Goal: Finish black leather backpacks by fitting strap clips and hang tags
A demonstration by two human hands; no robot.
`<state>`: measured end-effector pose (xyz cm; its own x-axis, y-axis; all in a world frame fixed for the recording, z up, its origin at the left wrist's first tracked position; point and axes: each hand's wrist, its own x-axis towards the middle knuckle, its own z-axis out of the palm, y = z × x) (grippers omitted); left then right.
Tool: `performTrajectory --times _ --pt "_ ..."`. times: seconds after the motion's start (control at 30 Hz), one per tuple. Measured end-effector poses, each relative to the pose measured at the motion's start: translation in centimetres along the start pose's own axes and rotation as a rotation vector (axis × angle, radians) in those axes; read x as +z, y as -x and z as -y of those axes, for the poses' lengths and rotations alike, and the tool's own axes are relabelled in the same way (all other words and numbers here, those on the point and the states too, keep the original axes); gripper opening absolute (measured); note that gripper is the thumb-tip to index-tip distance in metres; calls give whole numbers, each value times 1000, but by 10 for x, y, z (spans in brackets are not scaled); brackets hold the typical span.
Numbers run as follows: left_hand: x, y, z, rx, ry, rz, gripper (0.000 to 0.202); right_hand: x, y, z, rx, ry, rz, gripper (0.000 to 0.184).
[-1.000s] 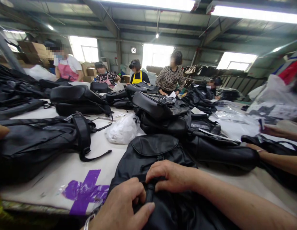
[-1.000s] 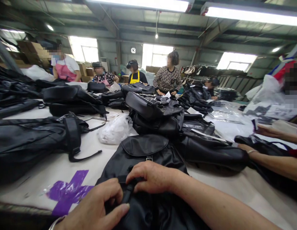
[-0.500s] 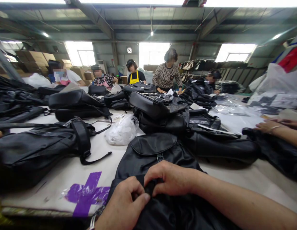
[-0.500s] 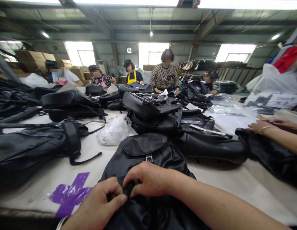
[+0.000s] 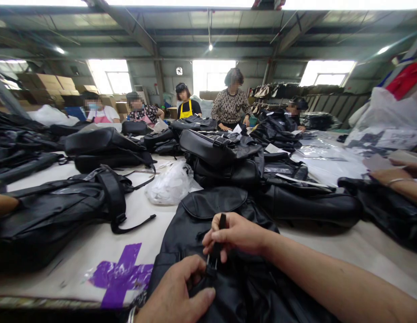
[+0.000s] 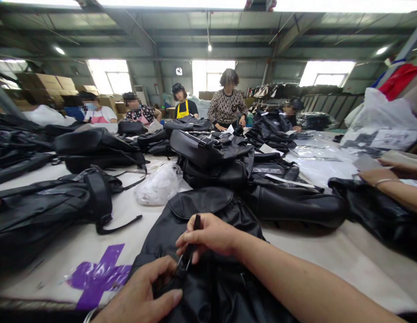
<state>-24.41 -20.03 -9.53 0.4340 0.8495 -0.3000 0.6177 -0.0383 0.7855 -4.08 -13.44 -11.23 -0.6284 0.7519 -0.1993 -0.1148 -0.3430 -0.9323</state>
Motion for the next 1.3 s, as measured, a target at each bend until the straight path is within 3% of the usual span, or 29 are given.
performTrajectory --times 0.07,0.13,0.23,0.3,0.37,0.5,0.57,0.6,0.7,0.77,0.8,0.87,0.93,1.0,1.1,1.23,1.3 --pt "0 -1 1 -21 69 52 12 -5 -1 2 -25 -31 -58 39" --pt "-1 -2 4 -35 132 75 14 -12 1 5 -27 79 -59 43" --pt "-1 -2 7 -55 194 85 19 -18 9 10 -21 430 129 71" --pt "-2 -1 9 -55 217 79 19 -16 15 12 -24 698 273 79" --pt "-1 -1 9 -35 210 61 18 -7 18 12 -82 928 300 71" --pt "-1 0 10 97 119 12 12 11 13 3 -284 1252 251 36" --pt "0 2 14 210 52 14 15 9 5 0 -305 1369 134 26" --pt "0 2 16 271 16 29 17 5 1 0 -273 1408 3 22" --pt "-1 7 23 428 -48 66 26 -15 -7 9 -69 1428 -418 29" --pt "-4 12 24 489 -49 43 26 -25 -7 19 30 1438 -506 33" --pt "-7 14 23 505 -45 18 26 -27 -6 23 52 1430 -458 32" --pt "-14 15 20 511 -46 3 28 -24 -4 29 78 1334 -226 29" --pt "-22 10 16 491 -43 53 29 -16 -5 29 75 1216 29 30" --pt "-28 -3 17 468 -16 99 26 -11 -10 23 73 1182 155 41" --pt "-29 -31 29 429 -17 16 23 -12 -21 9 193 1167 117 56" --pt "-16 -63 49 348 -113 -30 31 -27 -33 -8 299 1061 41 43" --pt "-10 -73 54 340 -96 -43 31 -35 -38 -14 349 866 -4 43"
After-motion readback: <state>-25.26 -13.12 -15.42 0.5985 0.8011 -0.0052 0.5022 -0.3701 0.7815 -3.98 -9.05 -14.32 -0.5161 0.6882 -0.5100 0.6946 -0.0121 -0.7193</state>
